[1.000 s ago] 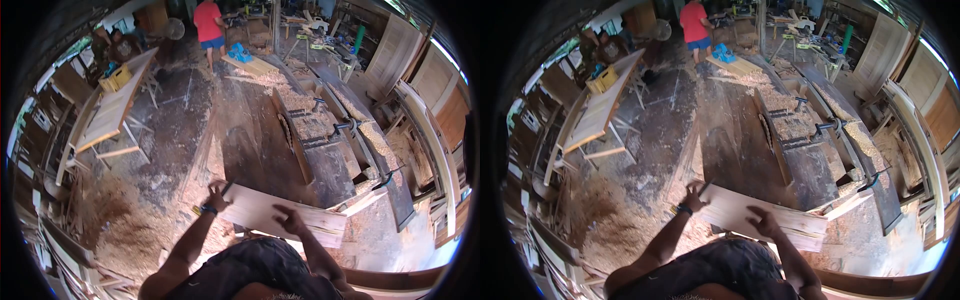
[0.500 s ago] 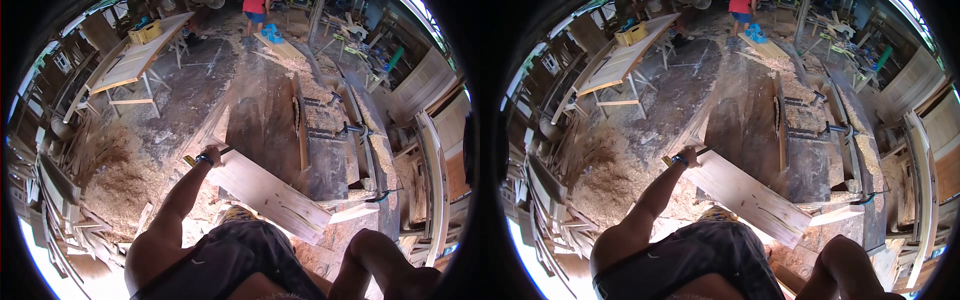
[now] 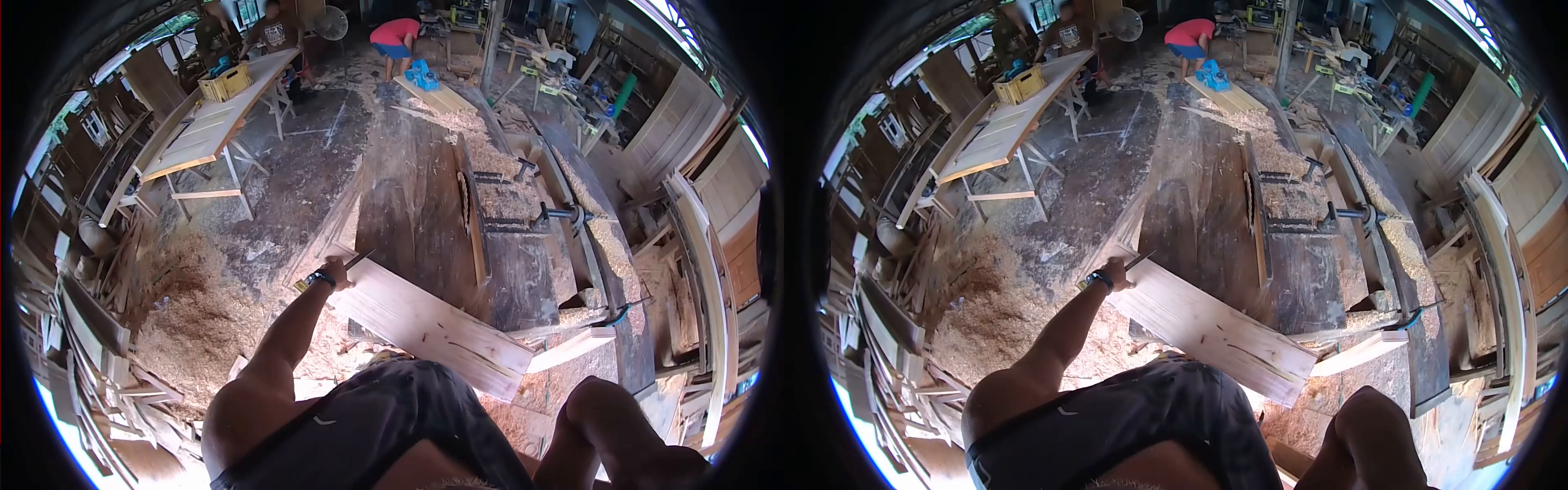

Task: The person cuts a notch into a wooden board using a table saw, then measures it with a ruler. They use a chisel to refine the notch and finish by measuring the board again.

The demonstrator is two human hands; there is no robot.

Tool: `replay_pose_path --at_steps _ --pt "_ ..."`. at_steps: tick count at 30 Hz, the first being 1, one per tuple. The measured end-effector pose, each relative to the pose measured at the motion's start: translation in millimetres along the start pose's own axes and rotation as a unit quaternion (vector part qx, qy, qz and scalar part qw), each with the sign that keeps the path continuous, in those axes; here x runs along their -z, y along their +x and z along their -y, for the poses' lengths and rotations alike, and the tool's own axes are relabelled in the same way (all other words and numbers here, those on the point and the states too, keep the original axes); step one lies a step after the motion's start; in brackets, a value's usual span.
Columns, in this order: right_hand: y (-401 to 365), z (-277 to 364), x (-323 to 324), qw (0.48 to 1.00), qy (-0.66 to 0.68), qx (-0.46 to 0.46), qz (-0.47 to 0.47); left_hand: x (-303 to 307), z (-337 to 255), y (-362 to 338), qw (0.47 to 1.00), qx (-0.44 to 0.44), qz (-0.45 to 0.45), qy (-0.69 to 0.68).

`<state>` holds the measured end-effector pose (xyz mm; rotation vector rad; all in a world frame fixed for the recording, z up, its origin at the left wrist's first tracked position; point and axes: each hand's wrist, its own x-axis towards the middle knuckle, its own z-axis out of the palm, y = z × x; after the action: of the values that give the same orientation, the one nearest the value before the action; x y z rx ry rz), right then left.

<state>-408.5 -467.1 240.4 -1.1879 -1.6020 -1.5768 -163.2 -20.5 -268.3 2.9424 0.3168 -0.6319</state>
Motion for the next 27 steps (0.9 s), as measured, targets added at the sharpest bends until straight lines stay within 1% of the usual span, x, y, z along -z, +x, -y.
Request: replay_pose_path --at_steps 2,5,6,7,8,12,15,17,19,20,21,23,24,26,27 --pt "0.0 0.4 2.0 1.000 0.003 -0.003 0.000 3.1 -1.9 -1.4 0.999 -0.018 -0.004 0.030" --pt "-1.8 1.1 3.1 1.000 0.011 -0.005 -0.004 -9.6 6.3 9.2 1.000 -0.012 -0.018 0.012" --pt "-1.4 1.9 3.8 1.000 0.011 -0.006 -0.005 -2.5 4.3 2.0 0.999 -0.032 -0.019 0.017" --pt "-1.8 2.9 4.3 1.000 0.012 -0.009 -0.004 5.6 1.2 -4.3 1.000 -0.024 0.014 -0.007" --pt "-2.1 3.3 4.3 1.000 0.012 -0.010 -0.006 4.6 1.5 -7.5 0.999 -0.028 0.016 -0.005" --pt "-2.6 6.4 4.5 1.000 0.013 -0.002 -0.010 8.6 2.5 -9.7 0.998 -0.049 0.015 0.025" --pt "-5.0 8.8 5.1 1.000 0.013 0.005 -0.016 6.9 1.7 -7.2 0.999 -0.039 0.003 0.023" --pt "-4.7 10.6 6.9 1.000 0.017 0.010 -0.021 6.7 4.4 -3.6 1.000 -0.025 0.002 0.009" --pt "-6.2 11.2 6.9 1.000 0.019 0.007 -0.021 18.7 4.9 -20.5 0.997 -0.061 -0.032 -0.030" --pt "-7.2 10.6 5.9 1.000 0.018 0.006 -0.021 31.9 -1.1 -33.1 0.998 -0.012 -0.010 -0.061" --pt "-7.0 11.4 5.4 1.000 0.019 0.008 -0.018 31.5 0.4 -33.4 0.998 0.015 -0.010 -0.054" --pt "-6.1 12.7 5.7 1.000 0.013 0.015 -0.018 16.9 12.7 -23.0 0.996 0.066 -0.045 -0.039" --pt "-7.9 13.7 5.9 1.000 0.014 0.019 -0.018 18.1 19.6 -24.5 0.996 0.063 -0.048 -0.038" --pt "-9.0 16.8 7.8 0.999 0.010 0.028 -0.018 17.5 30.8 -29.3 0.986 0.015 -0.018 -0.163" --pt "-10.0 18.7 10.6 0.999 0.009 0.034 -0.022 15.4 37.3 -23.6 0.986 0.013 -0.017 -0.166"
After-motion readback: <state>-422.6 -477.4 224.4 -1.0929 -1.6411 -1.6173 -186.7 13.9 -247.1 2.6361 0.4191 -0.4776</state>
